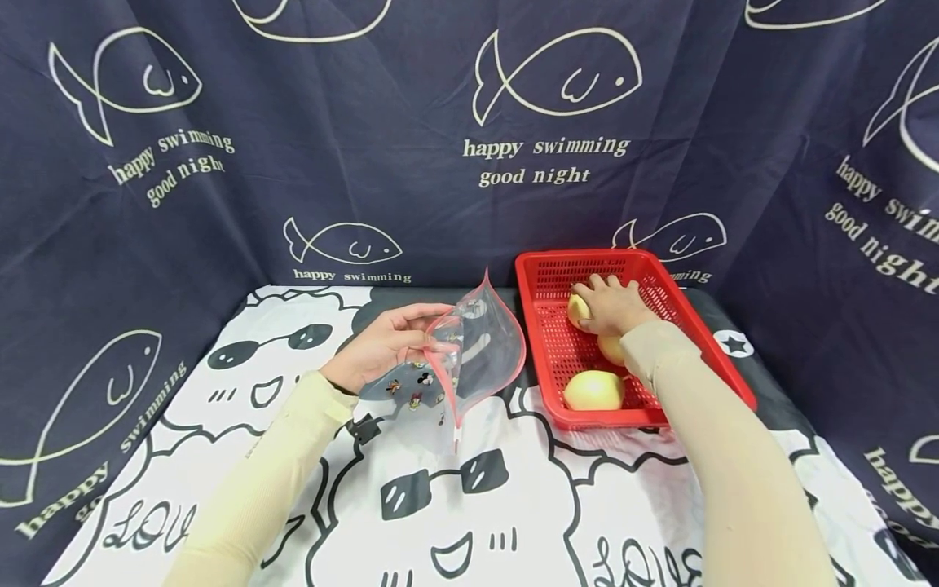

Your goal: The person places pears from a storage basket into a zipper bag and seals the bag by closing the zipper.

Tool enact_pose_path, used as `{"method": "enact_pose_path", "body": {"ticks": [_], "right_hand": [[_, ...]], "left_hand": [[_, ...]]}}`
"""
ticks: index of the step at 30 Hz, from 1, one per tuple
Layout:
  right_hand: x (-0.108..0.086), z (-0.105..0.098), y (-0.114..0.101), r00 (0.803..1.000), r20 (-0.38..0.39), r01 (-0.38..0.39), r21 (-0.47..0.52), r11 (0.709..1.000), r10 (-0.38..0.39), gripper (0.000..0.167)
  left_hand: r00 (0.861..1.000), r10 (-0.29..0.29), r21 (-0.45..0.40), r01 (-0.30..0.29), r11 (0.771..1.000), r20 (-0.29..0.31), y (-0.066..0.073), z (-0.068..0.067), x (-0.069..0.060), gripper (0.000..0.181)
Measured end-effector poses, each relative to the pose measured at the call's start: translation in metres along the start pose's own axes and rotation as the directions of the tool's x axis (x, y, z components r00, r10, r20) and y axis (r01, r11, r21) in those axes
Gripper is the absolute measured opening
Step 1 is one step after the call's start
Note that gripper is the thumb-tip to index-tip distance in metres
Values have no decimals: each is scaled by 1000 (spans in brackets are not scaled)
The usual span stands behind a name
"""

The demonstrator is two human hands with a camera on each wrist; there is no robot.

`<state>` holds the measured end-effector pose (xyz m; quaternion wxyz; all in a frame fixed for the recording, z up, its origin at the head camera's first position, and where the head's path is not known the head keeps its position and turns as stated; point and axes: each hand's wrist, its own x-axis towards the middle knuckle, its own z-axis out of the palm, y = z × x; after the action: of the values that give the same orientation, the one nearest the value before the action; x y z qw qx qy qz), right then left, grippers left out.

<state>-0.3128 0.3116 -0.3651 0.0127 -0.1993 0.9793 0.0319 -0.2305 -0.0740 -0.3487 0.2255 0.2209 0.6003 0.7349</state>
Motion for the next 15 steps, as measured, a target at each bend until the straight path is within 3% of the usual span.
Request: {"method": "enact_pose_path", "body": {"ticks": [9,15], "right_hand": [[4,7,11,999,-17,-29,-14,999,28,65],[5,9,11,999,3,-35,29,999,35,64]], "left_hand": [[999,25,-28,-24,999,29,-2,0,1,56],[1000,14,-25,-13,1000,27,-5,-1,2,55]]}}
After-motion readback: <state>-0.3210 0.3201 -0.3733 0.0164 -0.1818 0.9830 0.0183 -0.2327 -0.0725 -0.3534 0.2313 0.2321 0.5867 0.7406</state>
